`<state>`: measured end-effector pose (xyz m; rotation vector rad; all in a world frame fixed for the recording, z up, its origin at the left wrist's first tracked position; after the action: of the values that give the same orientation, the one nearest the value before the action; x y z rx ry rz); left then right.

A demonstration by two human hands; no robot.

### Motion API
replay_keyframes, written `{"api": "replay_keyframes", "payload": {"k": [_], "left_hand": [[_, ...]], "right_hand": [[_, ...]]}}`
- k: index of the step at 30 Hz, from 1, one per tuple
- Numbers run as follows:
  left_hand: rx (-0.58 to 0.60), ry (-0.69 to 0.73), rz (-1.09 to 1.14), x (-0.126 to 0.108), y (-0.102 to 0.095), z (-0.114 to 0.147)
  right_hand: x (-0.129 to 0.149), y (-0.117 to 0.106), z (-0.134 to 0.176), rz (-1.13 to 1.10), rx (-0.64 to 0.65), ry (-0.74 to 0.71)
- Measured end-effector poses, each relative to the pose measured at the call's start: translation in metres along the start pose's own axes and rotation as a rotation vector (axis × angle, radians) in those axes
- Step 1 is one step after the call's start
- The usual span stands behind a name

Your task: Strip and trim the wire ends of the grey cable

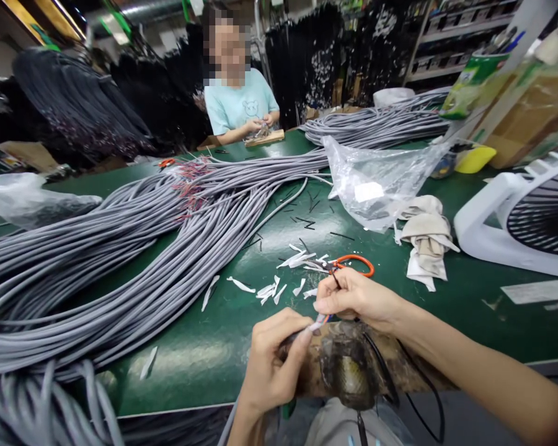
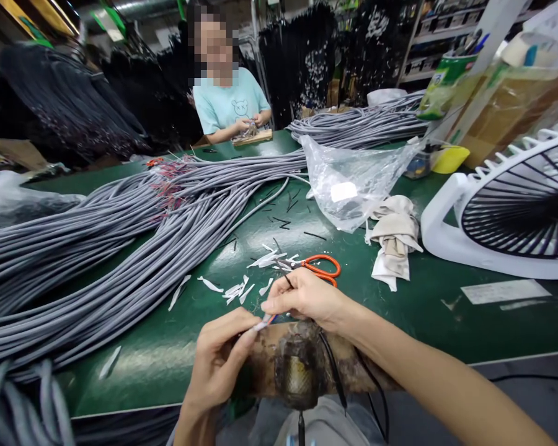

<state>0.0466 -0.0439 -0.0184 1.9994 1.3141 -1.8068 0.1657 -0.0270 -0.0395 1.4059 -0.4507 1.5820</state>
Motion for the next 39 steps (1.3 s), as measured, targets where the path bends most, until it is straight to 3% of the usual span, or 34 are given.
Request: {"api": "replay_keyframes", "payload": {"k": [3,5,7,9,11,14,17,20,24,26,29,32,36,39], "left_hand": [[-0.127,0.027,0.107,0.006,-0.01,0.006],[-0.278,-0.042,0.089,0.012,-0.017,0.008],[-0.386,-0.117,-0.026,0.014,-0.02,0.009],[-0.359,-0.133,-0.193,0.01,-0.014,0.004],[-0.23,-0.083,-0.314,0.005,-0.002,-0.003],[-0.058,0.037,-0.362,-0.001,0.012,-0.006],[0.005,0.1,-0.327,-0.003,0.013,-0.004],[-0.003,0.164,-0.219,-0.005,0.007,0.0],[-0.132,0.17,-0.066,-0.004,-0.005,0.003],[-0.245,0.036,0.011,0.006,-0.012,0.003],[-0.408,-0.181,0.165,0.022,-0.017,0.006],[-0.472,-0.23,0.113,0.019,-0.017,0.006],[-0.475,-0.244,0.053,0.015,-0.017,0.002],[-0.442,-0.308,0.191,0.024,-0.016,-0.001]], "right_hand": [[0.0,0.009,-0.003,0.056,0.029,-0.059],[0.012,0.014,0.001,0.317,-0.038,-0.201],[0.032,0.024,0.014,0.713,-0.146,-0.436],[0.045,0.038,0.03,1.061,-0.229,-0.664],[0.049,0.042,0.038,1.2,-0.297,-0.752],[0.051,0.027,0.04,1.139,-0.422,-0.709],[0.052,0.016,0.038,1.102,-0.512,-0.666],[0.051,0.013,0.036,1.097,-0.544,-0.627],[0.049,0.011,0.033,1.041,-0.527,-0.585],[0.044,0.008,0.027,0.951,-0.442,-0.496],[0.03,0.012,0.012,0.746,-0.175,-0.351],[0.014,0.021,0.001,0.444,0.04,-0.268],[0.003,0.029,-0.004,0.204,0.112,-0.243],[0.005,0.031,-0.004,0.359,0.077,-0.25]]}}
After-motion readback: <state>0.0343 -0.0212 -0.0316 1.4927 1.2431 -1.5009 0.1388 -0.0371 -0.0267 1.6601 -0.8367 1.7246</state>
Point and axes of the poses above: each hand's wrist, its own z-axis away from the middle knuckle, its own y-axis out of the palm, x = y × z, the point moved 7 cm from there along -z, towards the middle knuckle, and after that the axes turned 14 degrees about x, right-handed, at the moved point
